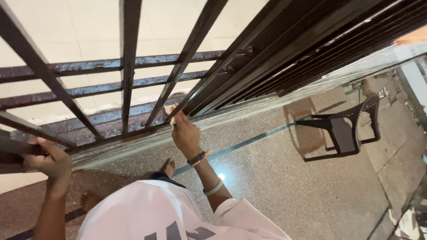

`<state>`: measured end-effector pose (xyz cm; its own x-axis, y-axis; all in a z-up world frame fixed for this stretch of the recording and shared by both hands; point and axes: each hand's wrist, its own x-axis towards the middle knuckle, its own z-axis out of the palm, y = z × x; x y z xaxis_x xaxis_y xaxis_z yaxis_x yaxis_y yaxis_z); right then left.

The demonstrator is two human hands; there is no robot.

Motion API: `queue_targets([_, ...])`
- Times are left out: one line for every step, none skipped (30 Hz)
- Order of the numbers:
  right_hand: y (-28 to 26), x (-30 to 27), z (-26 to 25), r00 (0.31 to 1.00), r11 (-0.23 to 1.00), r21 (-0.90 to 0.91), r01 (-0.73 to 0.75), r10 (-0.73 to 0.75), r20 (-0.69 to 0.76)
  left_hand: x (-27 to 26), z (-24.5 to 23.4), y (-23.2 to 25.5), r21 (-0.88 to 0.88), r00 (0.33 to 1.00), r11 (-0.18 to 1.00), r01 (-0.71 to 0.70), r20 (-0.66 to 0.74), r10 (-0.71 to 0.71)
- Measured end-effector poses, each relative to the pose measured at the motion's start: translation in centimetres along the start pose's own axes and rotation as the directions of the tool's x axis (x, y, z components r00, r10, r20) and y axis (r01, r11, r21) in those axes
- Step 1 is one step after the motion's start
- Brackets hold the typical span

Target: The person wipes the vertical bars of a metal gate by hand using a piece of cloth.

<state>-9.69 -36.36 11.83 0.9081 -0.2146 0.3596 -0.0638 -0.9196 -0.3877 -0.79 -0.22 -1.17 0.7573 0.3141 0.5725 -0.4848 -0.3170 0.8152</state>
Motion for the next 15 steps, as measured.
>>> queue_targets([-0.3,0.1,0.2,1.000,1.000,0.014,-0.003,0.003,-0.011,-0.1,-0.2,-0.1,0.053,1.000,0.998,-0.026,-0.009,0.026])
queue_targets([-0.5,0.2,0.3,1.000,1.000,0.001,-0.013,0.013,-0.009,0.0,-0.3,-0.4,0.077,0.999,0.996,-0.051,-0.005,0.051])
queue_targets([-0.6,-0.1,0.3,1.000,1.000,-0.014,-0.024,0.024,-0.006,-0.2,-0.3,-0.8,0.098,0.997,0.993,-0.073,0.002,0.073])
queue_targets([-0.7,-0.3,0.1,0.999,0.999,-0.029,-0.036,0.036,-0.003,-0.4,-0.3,-1.4,0.118,0.996,0.988,-0.095,0.010,0.094])
queue_targets([-0.8,-0.7,-0.2,0.999,0.999,-0.020,-0.039,0.039,0.031,-0.6,-0.1,-1.9,0.075,0.998,0.995,-0.063,0.002,0.063])
queue_targets([-1.0,-1.3,-0.6,0.997,0.999,-0.010,-0.042,0.042,0.066,-0.7,0.1,-2.5,0.032,1.000,0.999,-0.031,-0.004,0.031])
queue_targets([-1.2,-1.6,-1.0,0.994,0.999,0.000,-0.043,0.043,0.103,-1.0,0.1,-2.7,0.013,1.000,1.000,-0.015,0.003,0.015])
queue_targets([-1.1,-1.8,-1.6,0.994,1.000,-0.005,-0.030,0.030,0.109,-1.2,0.1,-2.8,-0.007,1.000,1.000,0.002,0.010,-0.002])
queue_targets([-1.1,-1.7,-2.0,0.994,1.000,-0.009,-0.012,0.013,0.113,-1.0,-0.2,-2.7,-0.006,1.000,1.000,-0.002,0.027,0.002])
queue_targets([-1.0,-1.7,-2.4,0.993,1.000,-0.013,0.006,-0.004,0.117,-0.8,-0.2,-2.5,-0.006,0.999,1.000,-0.006,0.043,0.006])
queue_targets([-0.9,-1.4,-2.4,0.993,1.000,-0.004,-0.001,0.001,0.120,-0.7,-0.1,-2.4,0.005,0.999,0.999,-0.037,0.041,0.037])
queue_targets([-0.7,-0.8,-2.2,0.992,1.000,0.004,-0.007,0.007,0.122,-0.5,0.0,-2.2,0.017,0.997,0.998,-0.068,0.039,0.068])
queue_targets([-0.5,-0.3,-1.9,0.992,1.000,0.013,-0.017,0.015,0.125,-0.5,0.0,-2.1,0.028,0.994,0.995,-0.100,0.041,0.098])
queue_targets([-0.4,0.2,-1.6,0.993,1.000,0.012,-0.008,0.006,0.119,-0.5,0.0,-1.9,0.082,0.990,0.987,-0.137,0.044,0.134])
queue_targets([-0.3,0.8,-1.2,0.994,1.000,0.011,0.001,-0.002,0.112,-0.7,0.0,-1.8,0.134,0.984,0.976,-0.174,0.051,0.168])
